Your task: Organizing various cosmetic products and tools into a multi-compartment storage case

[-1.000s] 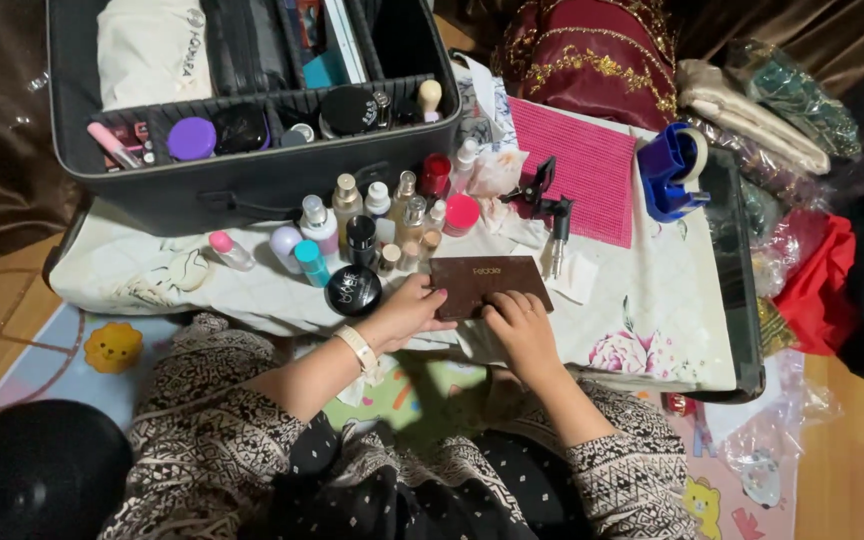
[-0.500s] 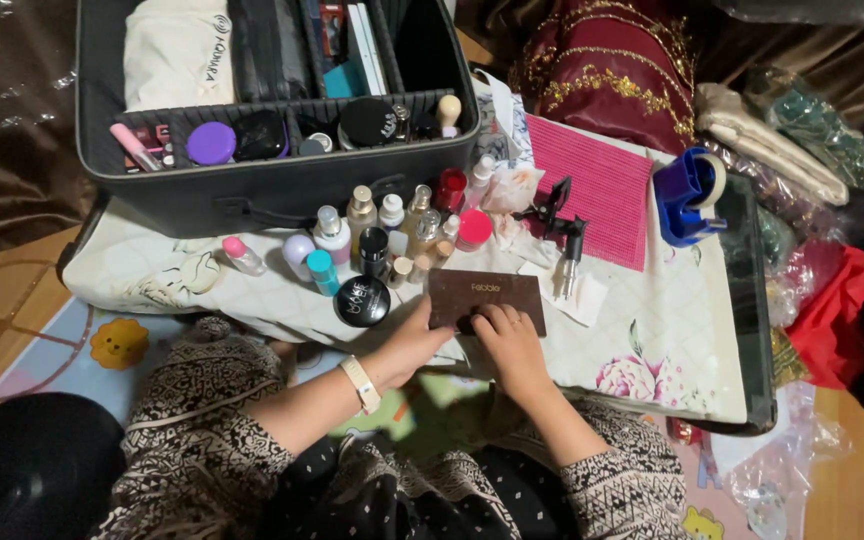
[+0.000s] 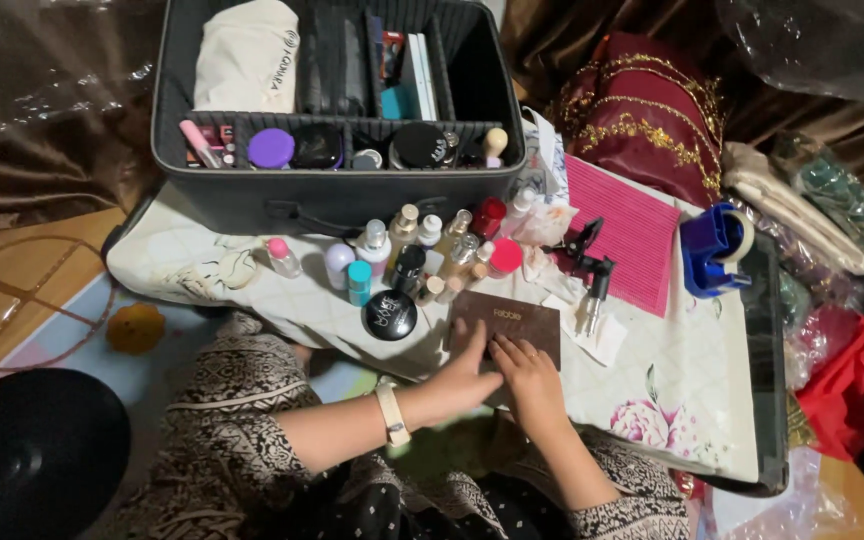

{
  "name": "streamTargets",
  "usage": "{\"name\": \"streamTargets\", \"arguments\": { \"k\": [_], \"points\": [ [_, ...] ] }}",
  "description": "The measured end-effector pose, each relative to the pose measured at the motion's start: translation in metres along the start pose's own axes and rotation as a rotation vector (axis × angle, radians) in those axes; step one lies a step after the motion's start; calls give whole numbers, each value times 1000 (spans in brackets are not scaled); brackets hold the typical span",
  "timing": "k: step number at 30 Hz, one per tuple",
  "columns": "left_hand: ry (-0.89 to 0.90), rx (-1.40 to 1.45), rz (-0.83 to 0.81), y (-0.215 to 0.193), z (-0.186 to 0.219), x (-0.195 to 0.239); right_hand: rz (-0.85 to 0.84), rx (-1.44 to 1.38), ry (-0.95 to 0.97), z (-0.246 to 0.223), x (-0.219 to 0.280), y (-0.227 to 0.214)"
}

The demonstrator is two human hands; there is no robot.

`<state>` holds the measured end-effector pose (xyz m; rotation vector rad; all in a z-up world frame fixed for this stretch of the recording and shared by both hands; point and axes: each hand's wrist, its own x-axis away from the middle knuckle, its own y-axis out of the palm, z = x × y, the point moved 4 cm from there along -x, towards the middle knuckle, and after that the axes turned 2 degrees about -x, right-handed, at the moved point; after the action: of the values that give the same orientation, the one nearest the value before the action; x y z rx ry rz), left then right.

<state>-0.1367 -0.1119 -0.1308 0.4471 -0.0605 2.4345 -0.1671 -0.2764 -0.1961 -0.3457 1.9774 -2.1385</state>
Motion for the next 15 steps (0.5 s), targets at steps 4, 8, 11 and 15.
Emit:
{"name": "streamTargets", "arguments": {
  "k": [4, 8, 11, 15],
  "points": [
    [273, -289, -108, -2, 6, -15, 177, -148, -19, -15, 3, -42],
    [496, -103, -106, -36, 65, -22, 183, -192, 14, -12, -6, -77],
    [600, 65, -85, -77, 113, -14, 289, -183, 19, -6, -24, -115],
    [797, -4, 192, -147, 144, -17, 460, -234, -57, -4, -63, -173]
  ]
}}
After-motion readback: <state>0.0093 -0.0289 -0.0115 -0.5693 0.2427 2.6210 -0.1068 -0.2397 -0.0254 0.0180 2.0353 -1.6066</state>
